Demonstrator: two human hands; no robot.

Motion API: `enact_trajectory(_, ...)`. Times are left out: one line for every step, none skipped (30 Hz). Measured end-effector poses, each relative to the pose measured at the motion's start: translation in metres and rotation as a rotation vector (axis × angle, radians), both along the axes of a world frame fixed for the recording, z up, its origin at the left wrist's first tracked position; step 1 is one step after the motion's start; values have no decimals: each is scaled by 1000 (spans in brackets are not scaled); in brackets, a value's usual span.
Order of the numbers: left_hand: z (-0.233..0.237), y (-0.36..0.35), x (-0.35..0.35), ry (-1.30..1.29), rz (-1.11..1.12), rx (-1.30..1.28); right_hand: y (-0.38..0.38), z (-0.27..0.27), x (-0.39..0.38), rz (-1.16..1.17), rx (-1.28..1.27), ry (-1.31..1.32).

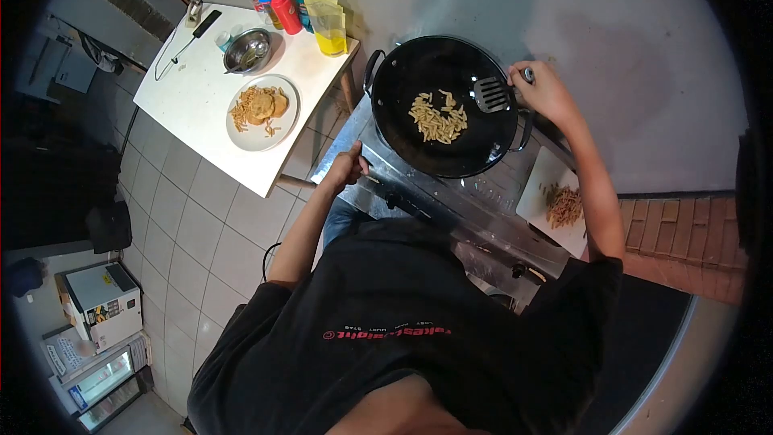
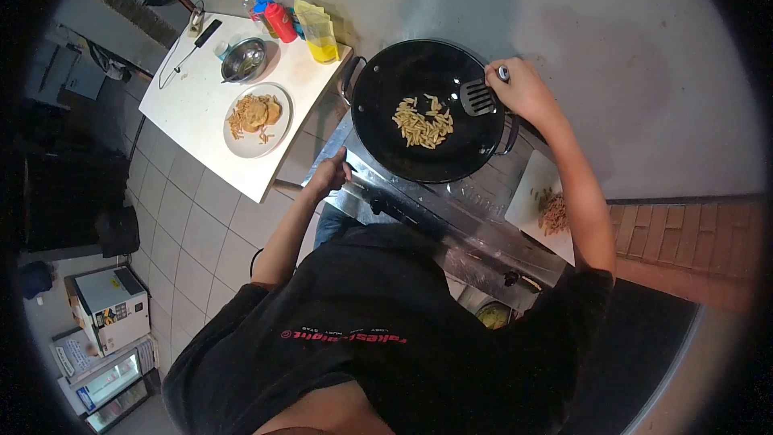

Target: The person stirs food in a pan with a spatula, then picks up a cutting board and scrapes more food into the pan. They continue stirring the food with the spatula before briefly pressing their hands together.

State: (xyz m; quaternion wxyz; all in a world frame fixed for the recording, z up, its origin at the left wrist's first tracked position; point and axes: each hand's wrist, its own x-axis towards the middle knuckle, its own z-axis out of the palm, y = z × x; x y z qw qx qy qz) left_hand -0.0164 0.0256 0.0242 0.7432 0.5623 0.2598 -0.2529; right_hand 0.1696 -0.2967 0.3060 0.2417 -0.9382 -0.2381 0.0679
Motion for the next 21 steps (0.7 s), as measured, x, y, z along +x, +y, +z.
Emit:
enact_trajectory(-1,0,0,0,0,-1,-1,-4,6,-27,-53,7)
enact_trajectory(-2,1,0,-4,-4,-8,-5,-16,18,-28,-56,8)
enact_trajectory(-2,1,0,-7,-7,-15,-11,-37,33,33,60,78)
enact_trajectory(-2,0,-1,-7,-8,-16,-14,-55,39,95,177,147)
enact_trajectory(-2,0,-1,-4,-5,-21,-15,-69,39,96,176,146)
enact_trajectory(-1,1,0,-4,0,-26,-15,-81,39,5,334,446)
enact_trajectory(-1,1,0,-8,6,-26,-14,-88,39,-85,489,747)
enact_trajectory(-2,1,0,-3,5,-30,-9,-91,28,-129,537,769)
enact_trajectory(-3,1,0,3,5,-33,-7,-95,21,-127,589,783)
enact_trajectory(-4,1,0,3,12,-34,-6,-98,15,-127,642,798)
enact_trajectory(-6,1,0,1,16,-44,-4,-97,6,-112,691,793)
enact_trajectory(-8,1,0,0,18,-55,-1,-96,-3,-112,688,795)
enact_trajectory(-8,1,0,1,17,-56,1,-94,-13,-94,698,748)
enact_trajectory(-6,0,-1,-4,21,-40,4,-91,-24,-78,707,701)
enact_trajectory(-5,0,-1,-9,24,-23,6,-84,-38,-33,648,610)
enact_trajectory(-3,0,0,-7,21,-24,11,-79,-52,25,552,401)
enact_trajectory(-2,1,1,5,20,-32,15,-80,-62,156,539,164)
enact_trajectory(-1,1,0,17,20,-41,17,-80,-71,286,519,-74)
enact_trajectory(-2,1,0,19,16,-42,17,-73,-82,331,446,-83)
enact_trajectory(-3,1,0,10,12,-45,17,-61,-93,377,373,-92)
enact_trajectory(-4,2,0,0,10,-47,18,-51,-106,363,234,-68)
